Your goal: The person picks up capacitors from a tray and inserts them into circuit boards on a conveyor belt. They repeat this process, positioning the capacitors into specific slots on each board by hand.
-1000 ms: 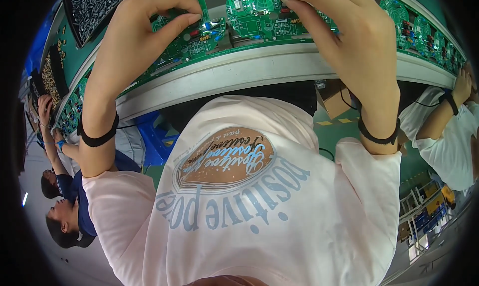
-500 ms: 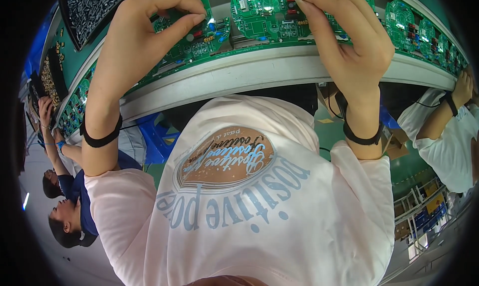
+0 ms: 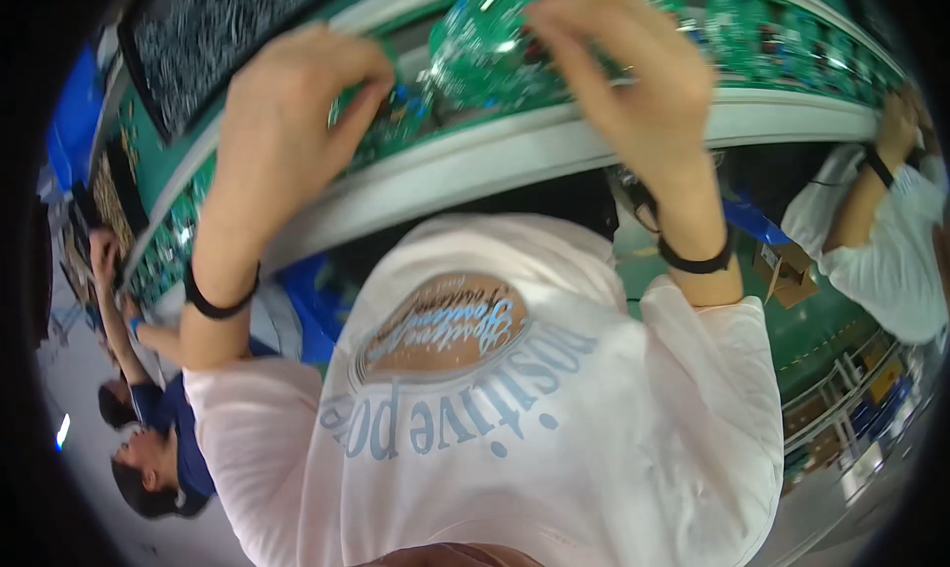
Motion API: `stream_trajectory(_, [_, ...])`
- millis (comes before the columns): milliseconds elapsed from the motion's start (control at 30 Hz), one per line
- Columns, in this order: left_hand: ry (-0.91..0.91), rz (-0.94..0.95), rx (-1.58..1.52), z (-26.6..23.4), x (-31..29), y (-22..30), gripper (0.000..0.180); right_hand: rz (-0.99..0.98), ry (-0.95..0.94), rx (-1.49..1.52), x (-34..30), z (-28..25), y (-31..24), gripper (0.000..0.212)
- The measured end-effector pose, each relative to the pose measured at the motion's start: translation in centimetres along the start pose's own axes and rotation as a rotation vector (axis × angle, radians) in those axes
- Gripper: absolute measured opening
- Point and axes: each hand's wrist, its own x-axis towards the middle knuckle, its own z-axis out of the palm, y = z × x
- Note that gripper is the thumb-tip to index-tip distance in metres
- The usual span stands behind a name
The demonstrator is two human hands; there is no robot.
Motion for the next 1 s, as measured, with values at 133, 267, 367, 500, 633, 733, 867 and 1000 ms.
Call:
stream_trajectory(133, [-0.048, -0.096, -0.052, 0.3, -0.4, 0.2, 0.010, -0.057, 0.046, -0.031, -0.6, 1.5, 0.6, 0.013])
stream_trajectory(267, [-0.049, -0.079, -0.060, -0.6, -0.3, 0.3, 0.004, -0.033, 0.060, -0.013, -1.0, 2.6, 1.4, 0.016])
stream_trajectory(367, [-0.063, -0.012, -0.071, -0.6, -0.2, -0.3, 0.005, -0.032, 0.107, -0.067, -0.9, 3.2, 1.2, 0.013])
stream_trajectory(500, [-0.086, 0.003, -0.053, 0.1, 0.1, 0.0, 0.007, -0.051, 0.124, -0.133, -1.2, 2.7, 0.9, 0.009])
stream_trajectory(633, [-0.081, 0.025, -0.034, 0.2, -0.2, -0.4, 0.008, -0.072, 0.164, -0.186, -1.4, 2.8, 0.7, 0.009])
stream_trajectory(733, [-0.073, 0.039, -0.045, 0.4, -0.2, -0.7, 0.008, -0.084, 0.154, -0.238, -1.3, 2.7, 0.8, 0.009])
stream_trajectory(867, [-0.069, 0.055, -0.058, 0.5, 0.1, -0.8, 0.008, -0.089, 0.186, -0.272, -1.2, 3.0, 0.9, 0.010])
stream_trajectory(1000, [-0.122, -0.024, -0.005, 0.3, -0.6, -0.8, 0.010, -0.105, 0.219, -0.242, -0.7, 4.1, 0.6, 0.008])
